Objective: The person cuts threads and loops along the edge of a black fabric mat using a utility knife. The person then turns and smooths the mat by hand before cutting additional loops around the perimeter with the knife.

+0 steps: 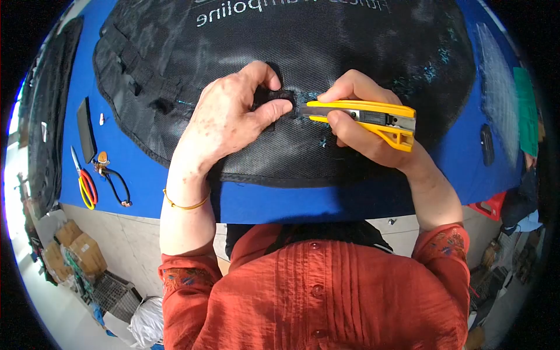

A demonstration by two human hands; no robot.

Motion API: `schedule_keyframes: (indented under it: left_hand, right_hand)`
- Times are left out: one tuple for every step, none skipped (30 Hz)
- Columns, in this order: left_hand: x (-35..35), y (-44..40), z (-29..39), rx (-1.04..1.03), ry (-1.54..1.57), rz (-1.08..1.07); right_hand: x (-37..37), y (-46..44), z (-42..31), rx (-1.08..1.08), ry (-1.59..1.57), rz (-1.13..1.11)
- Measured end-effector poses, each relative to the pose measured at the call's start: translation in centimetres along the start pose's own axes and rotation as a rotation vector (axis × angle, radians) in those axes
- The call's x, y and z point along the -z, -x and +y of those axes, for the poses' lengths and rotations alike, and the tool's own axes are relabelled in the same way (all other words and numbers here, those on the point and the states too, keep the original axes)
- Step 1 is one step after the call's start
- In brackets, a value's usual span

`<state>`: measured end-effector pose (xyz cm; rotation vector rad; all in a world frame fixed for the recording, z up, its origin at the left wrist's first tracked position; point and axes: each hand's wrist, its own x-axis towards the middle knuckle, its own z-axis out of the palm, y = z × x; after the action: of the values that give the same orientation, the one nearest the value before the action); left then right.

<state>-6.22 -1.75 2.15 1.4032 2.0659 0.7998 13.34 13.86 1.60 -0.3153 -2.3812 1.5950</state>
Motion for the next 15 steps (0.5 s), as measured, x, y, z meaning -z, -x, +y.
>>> schedule_keyframes:
  left_hand:
    - [0.1,0.0,0.1,0.014,-0.012,-0.013]
    - [0.0,0.0,0.0,0.014,-0.012,-0.012]
    - [0.0,0.1,-0.1,-0.005,-0.008,-0.012]
    - [-0.1,0.1,-0.2,-0.022,-0.005,-0.011]
    - [-0.3,0.0,-0.4,-0.018,-0.006,-0.009]
    - [-0.6,0.0,-0.6,-0.086,0.025,0.037]
    - [-0.7,0.0,-0.7,-0.155,0.057,0.083]
    - [-0.7,0.0,-0.7,-0.153,0.057,0.084]
    - [-0.6,0.0,-0.7,-0.155,0.035,0.076]
    - [-0.5,0.0,-0.7,-0.158,0.014,0.066]
    - [-0.5,-0.1,-0.6,-0.158,0.014,0.067]
    - [-0.5,-0.1,-0.6,-0.156,0.015,0.067]
    - [-0.5,0.0,-0.5,-0.153,0.015,0.068]
    - [-0.5,0.0,-0.5,-0.152,0.014,0.068]
    - [-0.5,-0.1,-0.6,-0.152,0.004,0.065]
  right_hand:
    - [0.0,0.0,0.0,0.000,0.002,0.000]
    - [0.0,0.1,-0.1,-0.010,0.000,0.007]
    - [0.0,0.1,-0.1,-0.019,-0.003,0.013]
    - [-0.1,0.1,0.0,-0.017,-0.004,0.011]
    - [-0.3,0.2,0.3,0.002,-0.035,0.047]
    - [-0.4,0.3,0.5,0.019,-0.065,0.083]
    - [-0.4,0.3,0.5,-0.002,-0.080,0.085]
    - [-0.6,0.3,0.4,-0.002,-0.080,0.083]
    - [-0.7,0.3,0.2,-0.040,-0.113,0.094]
    - [-0.8,0.3,0.0,-0.080,-0.144,0.107]
    - [-0.9,0.2,0.2,-0.080,-0.144,0.106]
    - [-1.1,0.1,0.5,-0.013,-0.102,0.132]
    - [-1.2,0.1,0.7,0.054,-0.059,0.158]
    - [-1.2,0.1,0.7,0.054,-0.060,0.157]
    - [-1.2,0.1,0.6,0.037,-0.053,0.153]
